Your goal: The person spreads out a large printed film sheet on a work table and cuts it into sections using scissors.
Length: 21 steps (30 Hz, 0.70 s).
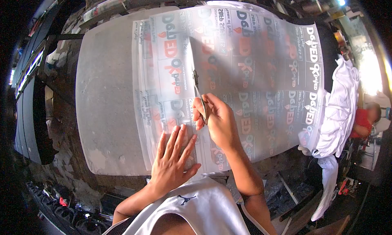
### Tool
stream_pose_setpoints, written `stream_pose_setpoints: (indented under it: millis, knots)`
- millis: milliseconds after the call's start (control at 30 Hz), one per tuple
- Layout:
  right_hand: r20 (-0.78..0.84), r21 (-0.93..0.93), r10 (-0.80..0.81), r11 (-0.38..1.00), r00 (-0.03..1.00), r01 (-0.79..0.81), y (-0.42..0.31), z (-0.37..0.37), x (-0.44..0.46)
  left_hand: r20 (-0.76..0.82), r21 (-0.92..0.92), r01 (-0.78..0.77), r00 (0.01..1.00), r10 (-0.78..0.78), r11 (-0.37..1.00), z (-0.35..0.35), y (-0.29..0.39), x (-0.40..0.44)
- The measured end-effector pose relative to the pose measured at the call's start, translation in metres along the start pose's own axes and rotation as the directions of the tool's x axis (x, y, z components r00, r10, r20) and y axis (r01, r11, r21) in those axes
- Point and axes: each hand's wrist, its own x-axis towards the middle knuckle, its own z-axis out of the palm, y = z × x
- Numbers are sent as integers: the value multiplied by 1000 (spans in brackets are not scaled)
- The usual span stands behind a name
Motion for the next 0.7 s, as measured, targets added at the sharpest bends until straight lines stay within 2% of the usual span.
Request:
stream_pose_setpoints:
  millis: [700]
  knots:
    - [-2,4,-19,1000,1000,19,-9,2,23,-27,38,-1,1000,2,999,-7,2,-1]
